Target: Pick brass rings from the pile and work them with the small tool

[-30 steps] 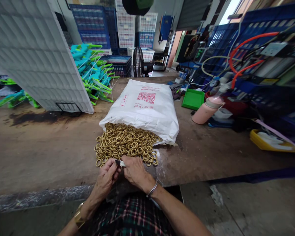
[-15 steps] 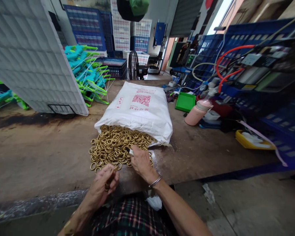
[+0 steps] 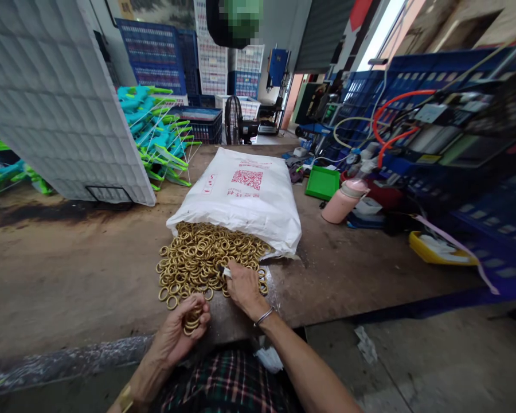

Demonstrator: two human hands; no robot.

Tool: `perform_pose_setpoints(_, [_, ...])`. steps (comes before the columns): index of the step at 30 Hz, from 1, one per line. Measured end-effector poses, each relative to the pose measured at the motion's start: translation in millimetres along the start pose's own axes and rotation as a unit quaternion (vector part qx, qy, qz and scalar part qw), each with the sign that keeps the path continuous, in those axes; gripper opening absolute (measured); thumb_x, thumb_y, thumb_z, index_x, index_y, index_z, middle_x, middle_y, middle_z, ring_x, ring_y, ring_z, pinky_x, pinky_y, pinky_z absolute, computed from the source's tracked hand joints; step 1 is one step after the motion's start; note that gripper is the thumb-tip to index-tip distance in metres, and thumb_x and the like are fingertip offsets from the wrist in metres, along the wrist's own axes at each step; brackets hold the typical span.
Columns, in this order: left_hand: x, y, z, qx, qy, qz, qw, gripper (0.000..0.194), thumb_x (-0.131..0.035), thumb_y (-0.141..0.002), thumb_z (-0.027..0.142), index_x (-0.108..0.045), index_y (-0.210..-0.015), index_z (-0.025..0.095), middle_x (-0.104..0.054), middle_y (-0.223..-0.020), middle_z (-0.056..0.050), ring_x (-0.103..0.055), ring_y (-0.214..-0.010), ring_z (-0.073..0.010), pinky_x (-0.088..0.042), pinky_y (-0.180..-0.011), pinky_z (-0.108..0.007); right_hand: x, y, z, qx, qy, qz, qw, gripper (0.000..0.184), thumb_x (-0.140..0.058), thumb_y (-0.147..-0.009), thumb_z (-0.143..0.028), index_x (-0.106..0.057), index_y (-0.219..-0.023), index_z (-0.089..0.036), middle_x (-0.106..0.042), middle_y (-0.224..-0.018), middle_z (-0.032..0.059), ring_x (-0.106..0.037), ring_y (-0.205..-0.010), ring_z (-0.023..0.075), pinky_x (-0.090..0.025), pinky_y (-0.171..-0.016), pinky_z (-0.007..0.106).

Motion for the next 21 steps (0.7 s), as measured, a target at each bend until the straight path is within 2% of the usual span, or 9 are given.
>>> perform_pose_setpoints(5, [2.6, -4.8, -6.6, 0.002, -0.013, 0.042, 0.999, 0.026, -0.074, -0.062, 0.026, -0.052, -0.070, 0.015, -0.060, -0.069, -0.001, -0.058, -0.061, -0.0121, -0.032, -0.037, -0.015, 0.8, 1.8, 4.3, -0.003, -0.006, 0.008, 1.000, 0.016, -0.042, -0.083, -0.019, -0.055, -0.092, -0.021, -0.067, -0.078, 0.0023, -0.060, -0.068, 0.0147, -0.025, -0.056, 0.025])
perform_pose_setpoints(12, [6.4, -7.9, -11.8, 0.010, 0.025, 0.047, 0.999, 0.030, -0.072, -0.064, 0.032, -0.047, -0.068, 0.016, -0.049, -0.054, 0.006, -0.044, -0.044, -0.0044, -0.024, -0.035, -0.013, 0.6, 6.9, -1.2, 0.040, -0.013, -0.018, 0.999, 0.026, -0.044, -0.083, -0.021, -0.056, -0.105, -0.024, -0.068, -0.083, 0.0031, -0.061, -0.073, 0.0163, -0.028, -0.059, 0.024])
perform_pose_setpoints(17, [2.8, -6.9, -11.2, 0.001, -0.007, 0.037, 0.999, 0.028, -0.073, -0.063, 0.029, -0.049, -0.072, 0.017, -0.046, -0.053, 0.007, -0.042, -0.043, -0.0041, -0.022, -0.035, -0.013, -1.6, 5.7, -0.1, 0.032, -0.012, -0.018, 0.999, 0.020, -0.042, -0.083, -0.021, -0.061, -0.089, -0.021, -0.067, -0.075, 0.0035, -0.058, -0.066, 0.0144, -0.026, -0.056, 0.024])
perform_pose_setpoints(21, [1.2, -7.9, -7.6, -0.027, -0.051, 0.043, 0.997, 0.031, -0.072, -0.063, 0.030, -0.054, -0.084, 0.017, -0.051, -0.059, 0.005, -0.047, -0.050, -0.0063, -0.026, -0.037, -0.014, -4.0, 3.2, 5.6, 0.011, -0.090, 0.017, 0.996, 0.019, -0.043, -0.081, -0.021, -0.061, -0.075, -0.020, -0.063, -0.066, 0.0015, -0.052, -0.060, 0.0125, -0.026, -0.055, 0.022])
Point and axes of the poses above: each hand's wrist, its own y-axis away from the middle knuckle, its own x-axis out of the back of the hand, z = x × y, the point moved 3 cm from there along -y, towards the middle knuckle
